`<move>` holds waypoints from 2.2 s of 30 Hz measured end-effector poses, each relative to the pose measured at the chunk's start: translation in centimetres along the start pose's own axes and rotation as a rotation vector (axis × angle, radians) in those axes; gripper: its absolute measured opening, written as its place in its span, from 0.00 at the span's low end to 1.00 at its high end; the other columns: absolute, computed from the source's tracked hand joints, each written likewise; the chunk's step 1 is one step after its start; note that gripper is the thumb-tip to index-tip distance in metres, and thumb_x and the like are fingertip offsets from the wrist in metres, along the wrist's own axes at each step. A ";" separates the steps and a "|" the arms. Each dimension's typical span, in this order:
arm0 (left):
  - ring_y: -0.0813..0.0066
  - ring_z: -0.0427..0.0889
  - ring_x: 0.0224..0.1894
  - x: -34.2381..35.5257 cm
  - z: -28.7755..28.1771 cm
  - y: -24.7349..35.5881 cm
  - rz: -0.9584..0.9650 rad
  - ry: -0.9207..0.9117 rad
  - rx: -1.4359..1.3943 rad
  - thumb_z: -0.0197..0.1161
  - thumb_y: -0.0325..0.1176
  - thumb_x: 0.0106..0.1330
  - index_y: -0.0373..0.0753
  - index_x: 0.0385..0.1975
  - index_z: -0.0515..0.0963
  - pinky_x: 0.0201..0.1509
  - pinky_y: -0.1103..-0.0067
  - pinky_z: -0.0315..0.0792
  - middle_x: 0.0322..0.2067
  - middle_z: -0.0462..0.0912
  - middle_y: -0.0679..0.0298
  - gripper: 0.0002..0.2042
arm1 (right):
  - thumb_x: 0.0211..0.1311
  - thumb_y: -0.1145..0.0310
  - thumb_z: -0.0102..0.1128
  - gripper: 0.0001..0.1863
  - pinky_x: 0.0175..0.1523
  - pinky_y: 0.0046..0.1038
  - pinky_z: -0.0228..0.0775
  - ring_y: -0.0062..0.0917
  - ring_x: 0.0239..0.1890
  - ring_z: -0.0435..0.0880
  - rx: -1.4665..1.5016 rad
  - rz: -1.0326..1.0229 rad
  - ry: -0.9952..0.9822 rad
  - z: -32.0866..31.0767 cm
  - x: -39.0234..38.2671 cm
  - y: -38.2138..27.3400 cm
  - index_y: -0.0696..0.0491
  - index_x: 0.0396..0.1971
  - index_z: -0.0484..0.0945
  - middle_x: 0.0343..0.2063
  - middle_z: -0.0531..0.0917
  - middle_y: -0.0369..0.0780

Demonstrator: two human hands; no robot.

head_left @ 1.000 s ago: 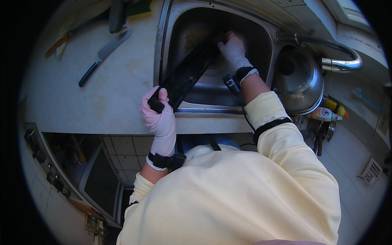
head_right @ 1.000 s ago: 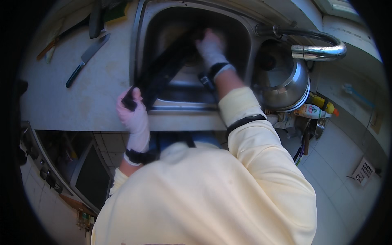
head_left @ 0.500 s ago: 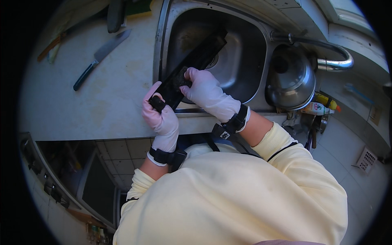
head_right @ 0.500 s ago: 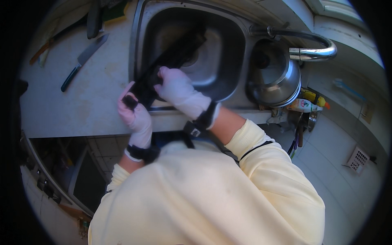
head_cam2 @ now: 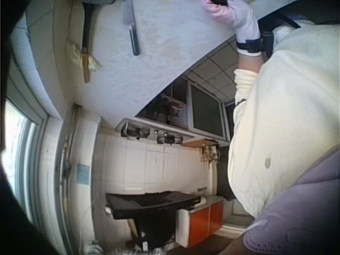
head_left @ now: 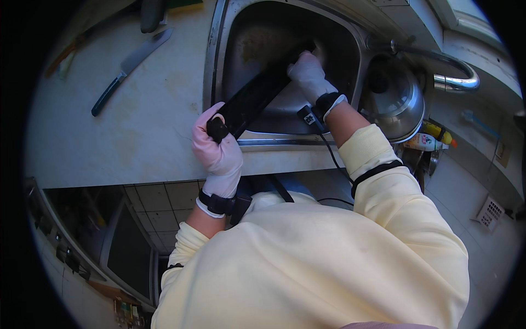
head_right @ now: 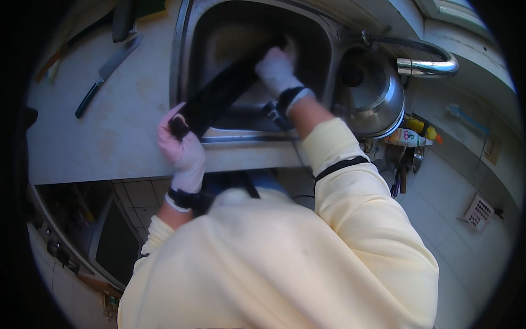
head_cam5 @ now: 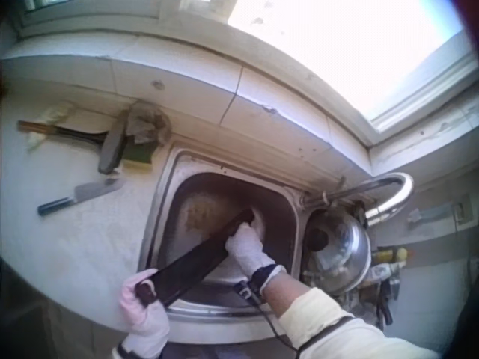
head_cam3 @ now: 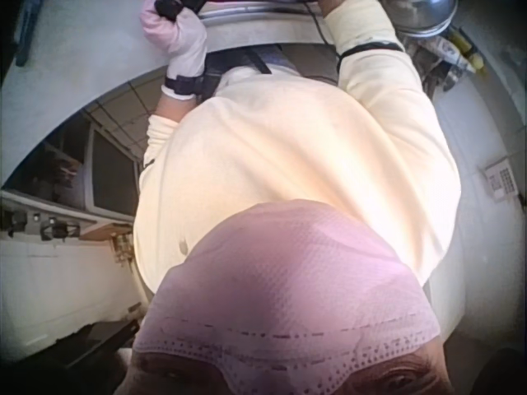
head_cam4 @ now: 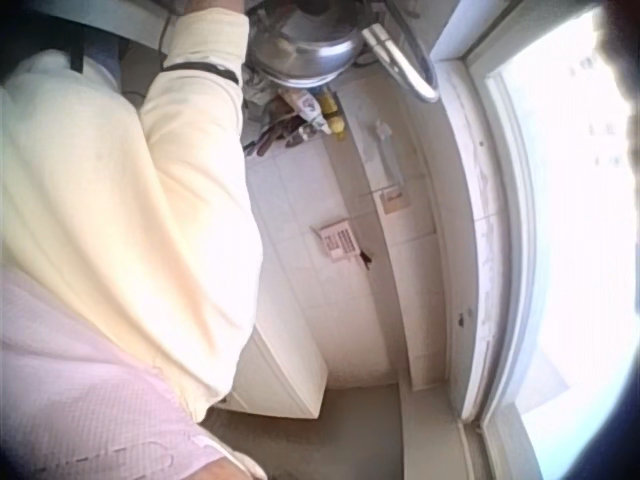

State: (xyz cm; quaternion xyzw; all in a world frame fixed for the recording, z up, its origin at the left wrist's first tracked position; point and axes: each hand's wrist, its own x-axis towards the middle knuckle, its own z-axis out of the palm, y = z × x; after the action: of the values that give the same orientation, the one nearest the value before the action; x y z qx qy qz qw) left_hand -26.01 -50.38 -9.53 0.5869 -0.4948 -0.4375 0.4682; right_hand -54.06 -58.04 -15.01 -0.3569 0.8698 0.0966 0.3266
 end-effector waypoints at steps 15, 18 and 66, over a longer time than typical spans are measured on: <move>0.59 0.87 0.58 -0.6 -0.7 0.0 0.187 -0.179 0.058 0.64 0.26 0.79 0.37 0.58 0.81 0.66 0.68 0.80 0.57 0.89 0.53 0.11 | 0.67 0.70 0.78 0.28 0.58 0.35 0.84 0.39 0.49 0.92 0.575 -0.164 0.169 1.7 -7.8 0.2 0.61 0.61 0.75 0.50 0.90 0.50; 0.57 0.87 0.60 -0.7 -0.8 -0.4 0.160 -0.201 0.114 0.64 0.28 0.80 0.38 0.59 0.80 0.68 0.66 0.79 0.57 0.89 0.53 0.12 | 0.68 0.68 0.76 0.28 0.70 0.41 0.80 0.41 0.62 0.89 0.868 0.021 0.316 1.1 -5.7 2.6 0.58 0.65 0.78 0.61 0.87 0.49; 0.51 0.92 0.54 -0.7 0.1 -1.8 0.362 -0.242 0.199 0.64 0.17 0.74 0.37 0.61 0.80 0.62 0.68 0.85 0.56 0.91 0.51 0.18 | 0.88 0.44 0.43 0.32 0.77 0.53 0.70 0.49 0.73 0.78 0.480 0.391 -0.135 5.4 -2.7 -0.1 0.54 0.74 0.73 0.70 0.80 0.55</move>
State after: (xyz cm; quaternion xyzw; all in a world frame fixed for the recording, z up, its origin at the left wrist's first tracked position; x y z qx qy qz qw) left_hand -25.88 -49.55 -11.27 0.4750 -0.6853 -0.3626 0.4162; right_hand -49.86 -54.42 -17.44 -0.0885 0.8962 -0.0269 0.4340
